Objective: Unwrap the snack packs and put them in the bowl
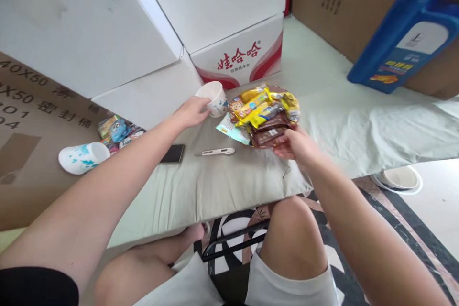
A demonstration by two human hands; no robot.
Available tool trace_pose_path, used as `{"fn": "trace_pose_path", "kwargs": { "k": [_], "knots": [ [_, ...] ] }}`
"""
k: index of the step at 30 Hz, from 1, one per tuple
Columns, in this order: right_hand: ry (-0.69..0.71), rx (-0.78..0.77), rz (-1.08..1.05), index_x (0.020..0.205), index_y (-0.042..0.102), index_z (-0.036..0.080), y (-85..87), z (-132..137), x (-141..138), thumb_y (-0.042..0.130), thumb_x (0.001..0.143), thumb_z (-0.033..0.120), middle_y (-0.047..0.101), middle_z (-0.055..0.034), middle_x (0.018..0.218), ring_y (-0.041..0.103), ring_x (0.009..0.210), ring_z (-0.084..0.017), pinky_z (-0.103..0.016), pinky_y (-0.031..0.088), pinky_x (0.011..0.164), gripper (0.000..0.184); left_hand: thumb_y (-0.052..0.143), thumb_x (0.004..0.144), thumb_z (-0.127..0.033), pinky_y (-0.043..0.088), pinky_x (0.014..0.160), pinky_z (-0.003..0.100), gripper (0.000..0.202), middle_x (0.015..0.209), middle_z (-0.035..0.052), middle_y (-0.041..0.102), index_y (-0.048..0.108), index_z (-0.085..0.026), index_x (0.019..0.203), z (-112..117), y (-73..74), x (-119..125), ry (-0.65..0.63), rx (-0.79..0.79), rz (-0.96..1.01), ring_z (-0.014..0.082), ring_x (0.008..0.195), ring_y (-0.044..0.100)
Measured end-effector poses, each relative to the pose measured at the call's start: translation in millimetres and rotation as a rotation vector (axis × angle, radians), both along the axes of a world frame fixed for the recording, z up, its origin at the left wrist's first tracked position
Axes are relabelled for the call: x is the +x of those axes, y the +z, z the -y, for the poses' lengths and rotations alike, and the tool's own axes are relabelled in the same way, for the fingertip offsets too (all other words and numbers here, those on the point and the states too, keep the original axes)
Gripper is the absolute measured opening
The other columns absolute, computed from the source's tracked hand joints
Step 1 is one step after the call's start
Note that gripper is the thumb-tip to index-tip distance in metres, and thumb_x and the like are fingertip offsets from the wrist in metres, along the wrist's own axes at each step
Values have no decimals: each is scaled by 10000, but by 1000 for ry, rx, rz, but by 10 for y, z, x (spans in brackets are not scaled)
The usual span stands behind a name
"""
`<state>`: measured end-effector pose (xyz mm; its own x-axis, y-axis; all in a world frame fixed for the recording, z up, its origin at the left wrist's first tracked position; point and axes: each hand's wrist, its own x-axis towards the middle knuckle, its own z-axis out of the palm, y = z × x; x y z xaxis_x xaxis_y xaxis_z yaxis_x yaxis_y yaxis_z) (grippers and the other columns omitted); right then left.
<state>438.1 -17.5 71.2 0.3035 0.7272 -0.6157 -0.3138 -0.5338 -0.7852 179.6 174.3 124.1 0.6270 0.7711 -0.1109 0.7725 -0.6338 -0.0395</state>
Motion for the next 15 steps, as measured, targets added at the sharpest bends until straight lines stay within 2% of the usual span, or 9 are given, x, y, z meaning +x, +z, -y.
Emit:
{"fn": "trace_pose_path", "kwargs": {
  "k": [3, 5, 10, 13, 15],
  "knots": [
    [-121, -68, 6, 729, 591, 181, 6, 314, 452, 560, 627, 147, 698, -102, 603, 621, 458, -147, -221, 518, 460, 112, 561, 850, -175, 464, 1060, 406, 260, 1142, 129, 706, 735, -166, 1043, -124, -56, 651, -137, 42, 142, 300, 1167, 611],
    [-154, -77, -4, 700, 616, 179, -1, 443, 713, 565, 621, 154, 699, -116, 612, 631, 467, -151, -224, 524, 468, 98, 570, 858, -175, 457, 1079, 433, 264, 1228, 137, 653, 732, -172, 1066, -235, -108, 1173, -190, 66, 185, 315, 1217, 577],
    [-225, -64, -39, 760, 651, 197, -108, 461, 1140, 608, 597, 199, 703, -121, 633, 647, 486, -172, -243, 542, 477, 169, 552, 873, -112, 413, 1132, 482, 291, 1307, 179, 587, 709, -147, 1115, -565, -298, 2451, -282, 92, 284, 354, 1316, 500],
    [-243, -63, -43, 833, 643, 230, -255, 429, 1265, 630, 628, 265, 716, -127, 656, 667, 498, -199, -268, 557, 475, 209, 527, 877, -70, 449, 1091, 509, 297, 1273, 191, 612, 702, -140, 1107, -786, -456, 2996, -258, 85, 290, 361, 1292, 519],
    [-259, -49, -39, 887, 624, 262, -351, 423, 1302, 654, 633, 316, 731, -131, 686, 679, 506, -219, -289, 565, 471, 262, 486, 876, -26, 470, 1064, 509, 364, 1278, 173, 625, 677, -160, 1155, -923, -574, 3200, -239, 90, 332, 343, 1290, 524]
  ]
}}
